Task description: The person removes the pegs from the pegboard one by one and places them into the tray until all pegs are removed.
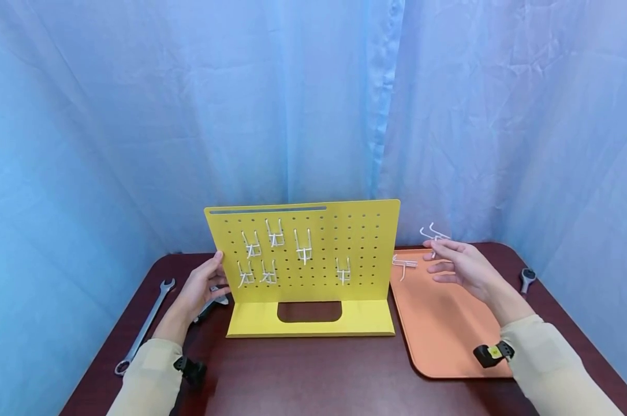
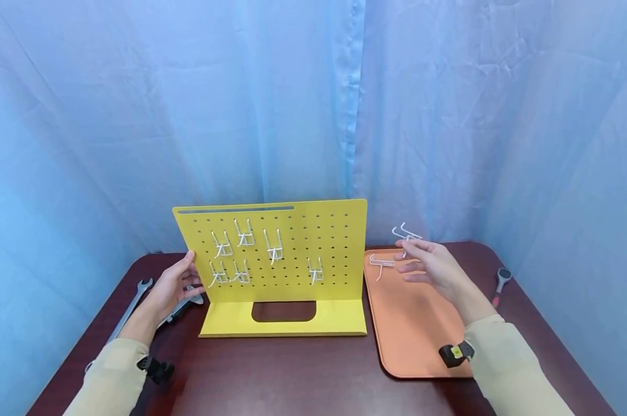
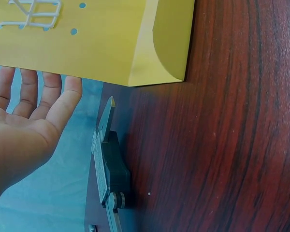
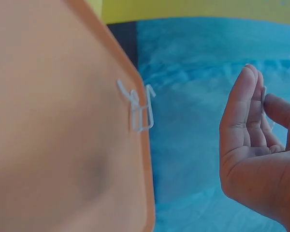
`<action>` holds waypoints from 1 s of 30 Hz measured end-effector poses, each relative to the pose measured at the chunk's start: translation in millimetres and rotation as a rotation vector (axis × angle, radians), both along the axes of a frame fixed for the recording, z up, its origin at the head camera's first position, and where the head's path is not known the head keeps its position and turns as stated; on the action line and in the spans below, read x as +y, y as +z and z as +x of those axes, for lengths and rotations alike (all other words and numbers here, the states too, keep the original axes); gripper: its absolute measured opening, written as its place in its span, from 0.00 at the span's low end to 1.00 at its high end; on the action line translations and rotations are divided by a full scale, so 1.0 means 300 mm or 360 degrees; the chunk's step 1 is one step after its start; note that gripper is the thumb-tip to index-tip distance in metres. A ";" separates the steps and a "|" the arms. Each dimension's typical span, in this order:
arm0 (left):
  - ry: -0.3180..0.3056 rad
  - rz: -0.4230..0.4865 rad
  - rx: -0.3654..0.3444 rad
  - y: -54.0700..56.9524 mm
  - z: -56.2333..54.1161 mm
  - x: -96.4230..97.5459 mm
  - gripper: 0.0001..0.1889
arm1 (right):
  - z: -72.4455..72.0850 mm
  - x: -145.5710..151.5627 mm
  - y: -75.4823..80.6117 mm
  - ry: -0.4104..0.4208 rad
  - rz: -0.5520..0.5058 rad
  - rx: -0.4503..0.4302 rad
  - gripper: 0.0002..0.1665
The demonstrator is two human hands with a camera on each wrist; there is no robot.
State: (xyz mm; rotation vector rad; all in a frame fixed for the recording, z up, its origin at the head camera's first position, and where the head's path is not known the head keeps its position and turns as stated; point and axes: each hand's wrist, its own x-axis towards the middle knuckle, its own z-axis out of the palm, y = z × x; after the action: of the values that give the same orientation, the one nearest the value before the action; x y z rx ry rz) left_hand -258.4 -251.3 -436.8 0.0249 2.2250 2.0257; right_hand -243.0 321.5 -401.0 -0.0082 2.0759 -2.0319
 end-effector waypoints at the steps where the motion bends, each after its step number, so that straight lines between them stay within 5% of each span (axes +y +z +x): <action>1: -0.0001 -0.0005 0.0000 0.000 0.000 0.000 0.34 | -0.005 0.011 -0.010 -0.0014 0.0004 -0.0008 0.16; 15: -0.0004 -0.0011 -0.0004 0.001 -0.004 0.004 0.34 | -0.068 0.096 -0.181 -0.0127 -0.0048 -0.0132 0.09; 23: 0.0003 -0.0001 0.0002 -0.002 -0.007 -0.002 0.34 | -0.102 0.112 -0.259 -0.0131 -0.0044 -0.0264 0.38; 30: 0.0012 0.0005 -0.0006 -0.006 -0.003 -0.001 0.34 | -0.116 0.105 -0.276 -0.0125 0.0020 -0.0300 0.41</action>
State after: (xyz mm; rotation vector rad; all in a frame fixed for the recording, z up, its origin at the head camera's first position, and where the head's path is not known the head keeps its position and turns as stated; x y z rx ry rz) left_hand -259.4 -251.6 -438.6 0.0132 2.2229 2.0317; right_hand -277.8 353.0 -483.9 0.2610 2.0009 -1.9789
